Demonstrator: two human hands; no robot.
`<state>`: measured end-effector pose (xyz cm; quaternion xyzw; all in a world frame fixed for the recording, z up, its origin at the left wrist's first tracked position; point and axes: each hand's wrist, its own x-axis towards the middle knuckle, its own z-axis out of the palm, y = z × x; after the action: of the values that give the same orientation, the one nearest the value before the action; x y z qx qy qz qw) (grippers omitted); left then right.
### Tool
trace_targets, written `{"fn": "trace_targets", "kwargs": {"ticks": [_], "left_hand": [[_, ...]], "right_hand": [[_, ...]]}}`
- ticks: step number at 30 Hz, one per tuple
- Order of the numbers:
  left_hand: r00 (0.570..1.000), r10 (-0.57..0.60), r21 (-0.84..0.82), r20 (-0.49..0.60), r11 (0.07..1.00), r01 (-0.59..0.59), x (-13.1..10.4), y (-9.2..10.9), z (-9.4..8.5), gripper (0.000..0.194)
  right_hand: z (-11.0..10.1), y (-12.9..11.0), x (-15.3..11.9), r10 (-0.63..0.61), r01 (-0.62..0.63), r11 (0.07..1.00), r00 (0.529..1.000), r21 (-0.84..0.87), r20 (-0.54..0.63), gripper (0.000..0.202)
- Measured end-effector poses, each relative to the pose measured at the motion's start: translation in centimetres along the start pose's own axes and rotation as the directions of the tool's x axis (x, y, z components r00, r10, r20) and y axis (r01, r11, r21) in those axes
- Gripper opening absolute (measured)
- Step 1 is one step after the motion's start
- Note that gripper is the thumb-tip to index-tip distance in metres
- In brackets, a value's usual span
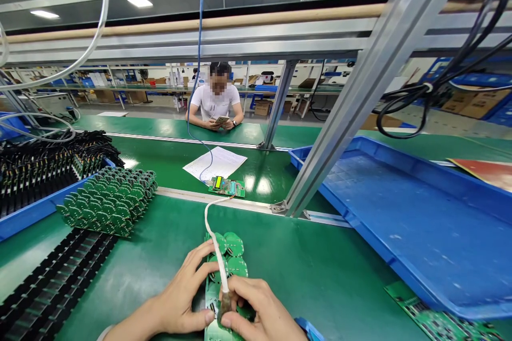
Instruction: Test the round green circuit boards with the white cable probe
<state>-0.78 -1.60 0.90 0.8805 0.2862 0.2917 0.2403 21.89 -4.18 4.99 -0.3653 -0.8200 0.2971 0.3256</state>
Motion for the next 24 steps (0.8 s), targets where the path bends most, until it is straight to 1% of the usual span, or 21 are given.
{"fn": "trace_targets", "kwargs": {"ticks": [11, 20, 24], "left_hand": [[1.000, 0.017, -0.036, -0.018, 0.999, -0.018, 0.07, -0.08, 0.08, 0.064], [1.000, 0.010, 0.008, 0.024, 1.000, -0.011, 0.34, -0.03, -0.11, 0.064], [0.999, 0.002, 0.021, 0.040, 1.000, -0.003, 0.41, 0.04, -0.19, 0.065]], "right_hand": [[0.17, -0.01, 0.07, -0.040, 0.040, 0.999, 0.999, 0.001, -0.027, 0.040], [-0.17, -0.56, 0.47, -0.073, 0.073, 0.997, 0.997, 0.010, -0.038, 0.038], [-0.34, -0.97, 0.48, -0.031, 0.031, 0.999, 0.999, 0.007, -0.020, 0.034]]}}
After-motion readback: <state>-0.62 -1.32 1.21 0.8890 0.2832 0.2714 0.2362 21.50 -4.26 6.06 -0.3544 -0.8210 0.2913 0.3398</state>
